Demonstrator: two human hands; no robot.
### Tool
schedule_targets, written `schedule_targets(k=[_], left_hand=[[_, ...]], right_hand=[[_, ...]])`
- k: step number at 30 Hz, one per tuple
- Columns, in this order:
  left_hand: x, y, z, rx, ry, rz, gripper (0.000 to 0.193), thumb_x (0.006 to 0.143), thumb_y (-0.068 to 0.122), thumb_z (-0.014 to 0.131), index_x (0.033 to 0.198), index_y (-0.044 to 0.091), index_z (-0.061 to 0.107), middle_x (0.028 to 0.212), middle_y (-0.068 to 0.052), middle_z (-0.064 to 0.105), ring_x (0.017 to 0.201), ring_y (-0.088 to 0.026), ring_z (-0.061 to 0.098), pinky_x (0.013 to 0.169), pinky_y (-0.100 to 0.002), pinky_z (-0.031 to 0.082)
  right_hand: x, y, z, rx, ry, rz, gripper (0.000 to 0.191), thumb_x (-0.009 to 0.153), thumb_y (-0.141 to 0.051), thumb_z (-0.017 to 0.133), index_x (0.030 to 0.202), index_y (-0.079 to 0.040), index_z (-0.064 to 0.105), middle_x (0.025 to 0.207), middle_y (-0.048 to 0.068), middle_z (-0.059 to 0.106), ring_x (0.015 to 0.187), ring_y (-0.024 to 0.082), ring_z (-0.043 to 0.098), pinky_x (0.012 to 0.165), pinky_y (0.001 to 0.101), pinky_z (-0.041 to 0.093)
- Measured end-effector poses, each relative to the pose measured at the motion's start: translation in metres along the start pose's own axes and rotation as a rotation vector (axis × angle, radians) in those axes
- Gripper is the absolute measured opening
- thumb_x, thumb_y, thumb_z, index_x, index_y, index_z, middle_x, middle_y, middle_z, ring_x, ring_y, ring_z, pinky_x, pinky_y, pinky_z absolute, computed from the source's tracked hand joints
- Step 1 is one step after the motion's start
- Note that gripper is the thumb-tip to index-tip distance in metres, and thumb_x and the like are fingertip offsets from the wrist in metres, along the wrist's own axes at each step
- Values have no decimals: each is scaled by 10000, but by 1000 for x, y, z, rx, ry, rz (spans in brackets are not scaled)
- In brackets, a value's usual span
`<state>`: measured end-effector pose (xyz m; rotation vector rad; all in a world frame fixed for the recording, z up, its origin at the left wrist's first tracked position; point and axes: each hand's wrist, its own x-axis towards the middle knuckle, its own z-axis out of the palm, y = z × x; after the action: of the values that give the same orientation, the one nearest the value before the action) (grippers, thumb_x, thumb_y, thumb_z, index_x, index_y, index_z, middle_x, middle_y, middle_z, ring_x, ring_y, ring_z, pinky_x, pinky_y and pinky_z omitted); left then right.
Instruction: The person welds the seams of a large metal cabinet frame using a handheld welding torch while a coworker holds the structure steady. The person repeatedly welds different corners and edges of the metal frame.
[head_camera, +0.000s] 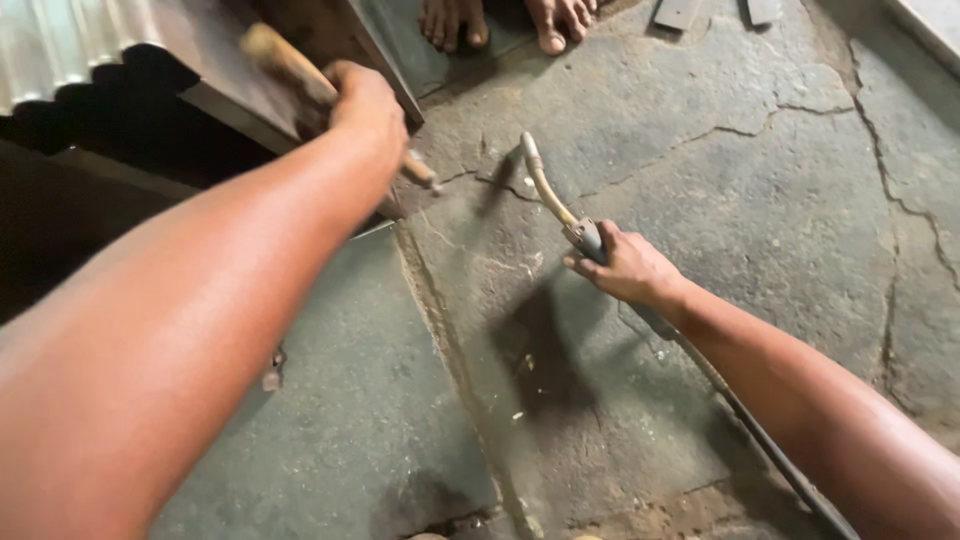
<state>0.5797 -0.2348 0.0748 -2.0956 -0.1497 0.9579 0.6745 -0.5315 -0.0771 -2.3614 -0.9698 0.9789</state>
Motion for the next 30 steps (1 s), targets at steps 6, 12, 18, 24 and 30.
schedule_targets(k=[6,12,18,24,30], left_hand=[[20,-15,31,74,-80,44,447,949,394,674,1346,191,709,1355,-19,691,1271,-311,616,970,-588,451],[43,-18,33,111,-68,41,467,968,408,653,1383,194,676,1428,-35,649,1334,-323,576,1042,-640,402],[53,-22,34,93,-146,27,500,930,393,709,1377,171,692,1405,-80,685,1314,-363,613,1050,-657,412],[64,-20,43,94,-36,56,464,944,367,704,1364,168,701,1421,-88,647,1340,-366,564,1056,-701,385],[58,-33,47,-39,18,-16,399,969,359,676,1314,178,760,1383,-68,704,1299,-328,626,1000,-611,468]], right_hand=[[-1,-6,-4,-11,-19,15,738,849,-615,658,1334,-82,501,1032,274,713,1021,471,670,885,531,530],[-1,-11,-4,-48,-41,29,720,885,-622,637,1321,-72,477,976,281,720,972,483,682,852,545,535],[-2,-13,-4,-50,-31,30,692,875,-602,644,1316,-94,484,932,281,723,922,486,690,812,552,544],[-4,-14,-2,-57,29,4,678,870,-590,660,1302,-99,484,946,283,712,919,501,676,796,561,544],[-4,-15,1,-62,58,-18,642,865,-563,690,1267,-99,503,967,278,711,939,497,670,811,569,533]])
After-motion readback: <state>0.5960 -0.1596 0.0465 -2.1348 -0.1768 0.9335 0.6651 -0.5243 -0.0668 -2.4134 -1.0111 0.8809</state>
